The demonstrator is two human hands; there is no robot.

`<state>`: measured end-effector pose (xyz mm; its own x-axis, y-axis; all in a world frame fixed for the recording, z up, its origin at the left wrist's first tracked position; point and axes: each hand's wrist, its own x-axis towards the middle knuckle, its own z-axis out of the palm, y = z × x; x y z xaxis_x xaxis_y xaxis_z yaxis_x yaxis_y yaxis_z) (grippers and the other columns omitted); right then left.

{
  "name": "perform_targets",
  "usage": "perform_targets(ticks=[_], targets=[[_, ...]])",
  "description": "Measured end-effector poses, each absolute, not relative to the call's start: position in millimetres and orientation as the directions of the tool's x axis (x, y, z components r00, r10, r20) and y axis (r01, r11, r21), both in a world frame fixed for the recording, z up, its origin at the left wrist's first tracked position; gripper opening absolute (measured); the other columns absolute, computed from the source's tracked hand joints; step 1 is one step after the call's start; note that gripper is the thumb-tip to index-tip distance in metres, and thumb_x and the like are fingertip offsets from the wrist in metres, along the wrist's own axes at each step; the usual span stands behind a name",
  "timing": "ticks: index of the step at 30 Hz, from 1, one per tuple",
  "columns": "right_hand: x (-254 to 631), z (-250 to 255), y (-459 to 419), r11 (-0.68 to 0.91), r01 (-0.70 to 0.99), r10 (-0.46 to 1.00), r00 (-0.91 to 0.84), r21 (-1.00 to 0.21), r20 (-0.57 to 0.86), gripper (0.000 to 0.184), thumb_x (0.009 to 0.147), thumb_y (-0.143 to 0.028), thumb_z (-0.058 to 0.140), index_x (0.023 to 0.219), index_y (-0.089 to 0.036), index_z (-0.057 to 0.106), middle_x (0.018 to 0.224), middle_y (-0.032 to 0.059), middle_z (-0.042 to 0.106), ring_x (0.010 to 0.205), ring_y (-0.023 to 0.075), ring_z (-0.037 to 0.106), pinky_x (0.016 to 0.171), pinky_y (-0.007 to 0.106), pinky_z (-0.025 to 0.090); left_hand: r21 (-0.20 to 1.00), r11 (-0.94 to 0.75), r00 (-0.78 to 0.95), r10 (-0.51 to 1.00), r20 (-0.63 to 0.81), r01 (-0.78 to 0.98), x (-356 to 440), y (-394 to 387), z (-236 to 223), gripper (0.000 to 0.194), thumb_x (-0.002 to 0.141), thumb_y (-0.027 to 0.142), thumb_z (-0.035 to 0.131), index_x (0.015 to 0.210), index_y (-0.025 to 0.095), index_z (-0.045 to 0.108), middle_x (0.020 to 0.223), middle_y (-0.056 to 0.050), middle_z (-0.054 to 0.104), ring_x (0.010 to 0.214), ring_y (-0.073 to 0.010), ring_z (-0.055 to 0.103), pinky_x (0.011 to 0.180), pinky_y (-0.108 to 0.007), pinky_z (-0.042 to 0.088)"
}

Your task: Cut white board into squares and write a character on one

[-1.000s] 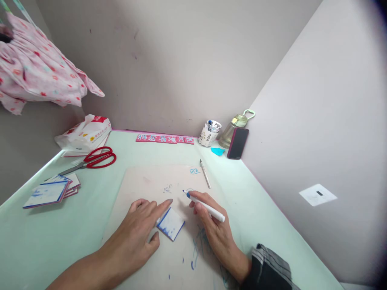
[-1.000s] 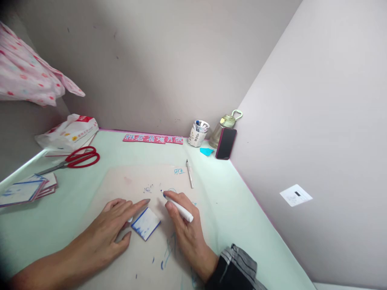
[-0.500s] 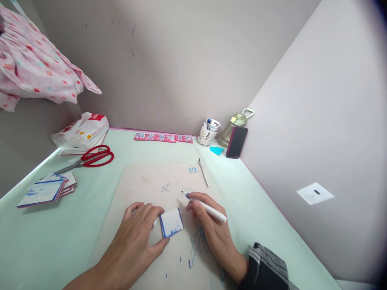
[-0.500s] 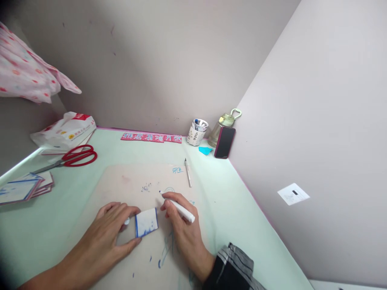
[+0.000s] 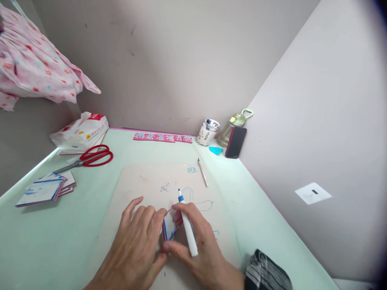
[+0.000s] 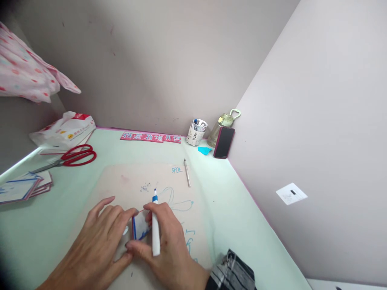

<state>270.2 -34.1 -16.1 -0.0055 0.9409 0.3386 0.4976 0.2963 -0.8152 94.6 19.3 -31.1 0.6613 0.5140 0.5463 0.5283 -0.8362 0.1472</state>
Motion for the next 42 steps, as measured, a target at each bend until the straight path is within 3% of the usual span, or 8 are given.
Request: perform_targets(ticks=[5,13,20,26,29,35,39,42], targets=[[267,-22,-34,0.271,0.550,0.942,0.017,-0.790,0.335,0.051,0.080,-0.010,0.066,0.125,-0.025,0.049,0.098,0.0020,0.059,0.083,0.0170,0.059,0.078,0.031,0.051,0.143,-0.850,0.662,0.490,0.567,0.506,104,15,-35,0.041,0.079,0.009,0.055,0.119,0.007,0.048,0.092,-0.007,0.057,0.088,-0.0240,0.055,0.105,-0.059,0.033],[267,-22,-33,0.308,0.576,0.919,0.027,-0.758,0.394,0.040,0.083,-0.011,0.057,0.121,-0.023,0.052,0.096,0.0030,0.061,0.081,0.0170,0.059,0.075,0.031,0.049,0.210,-0.849,0.647,0.510,0.567,0.485,102,16,-30,0.040,0.083,0.015,0.063,0.119,0.011,0.046,0.093,-0.005,0.057,0.089,-0.0222,0.056,0.108,-0.058,0.033],[277,-17,-26,0.002,0.209,0.981,0.190,-0.978,0.043,0.016,0.090,-0.029,0.056,0.104,-0.021,0.057,0.079,-0.0011,0.059,0.065,0.0133,0.054,0.060,0.025,0.044,0.276,-0.785,0.601,0.608,0.519,0.555,89,25,-34,0.067,0.071,0.038,0.083,0.121,0.018,0.043,0.097,-0.004,0.056,0.097,-0.0266,0.058,0.107,-0.057,0.035],[283,-18,-25,0.060,0.446,0.964,0.205,-0.893,0.167,0.021,0.096,-0.034,0.054,0.113,-0.023,0.059,0.099,0.0043,0.066,0.089,0.0185,0.062,0.082,0.031,0.046,0.309,-0.719,0.576,0.689,0.440,0.623,90,24,-47,0.072,0.061,0.043,0.088,0.112,0.022,0.043,0.095,-0.001,0.056,0.094,-0.0280,0.062,0.109,-0.060,0.033],[287,-14,-26,0.054,0.410,0.948,0.264,-0.911,0.175,0.027,0.100,-0.041,0.049,0.118,-0.024,0.062,0.098,0.0040,0.069,0.092,0.0188,0.063,0.084,0.031,0.046,0.330,-0.720,0.593,0.692,0.412,0.610,97,24,-50,0.070,0.061,0.041,0.089,0.110,0.021,0.044,0.095,-0.001,0.054,0.090,-0.0250,0.061,0.112,-0.060,0.028],[291,-11,-24,0.180,0.317,0.949,0.193,-0.931,0.249,0.029,0.102,-0.040,0.047,0.110,-0.027,0.071,0.090,0.0019,0.066,0.086,0.0167,0.060,0.079,0.029,0.044,0.376,-0.721,0.608,0.693,0.388,0.582,104,29,-51,0.033,0.078,0.021,0.070,0.102,0.021,0.047,0.090,0.000,0.052,0.091,-0.0222,0.058,0.109,-0.058,0.031],[290,-17,-23,0.120,0.261,0.957,0.227,-0.958,0.182,0.017,0.094,-0.037,0.061,0.096,-0.025,0.073,0.084,0.0005,0.064,0.079,0.0158,0.056,0.071,0.028,0.041,0.417,-0.743,0.669,0.662,0.338,0.524,94,35,-56,0.045,0.079,0.012,0.059,0.121,0.024,0.045,0.092,0.001,0.052,0.092,-0.0204,0.059,0.112,-0.056,0.030],[287,-19,-24,0.016,0.183,0.952,0.299,-0.983,0.072,0.012,0.089,-0.035,0.065,0.090,-0.023,0.066,0.079,-0.0014,0.061,0.070,0.0143,0.051,0.064,0.027,0.038,0.449,-0.733,0.671,0.667,0.326,0.511,90,39,-59,0.041,0.082,0.018,0.060,0.119,0.026,0.046,0.088,0.003,0.051,0.086,-0.0192,0.060,0.112,-0.056,0.031]])
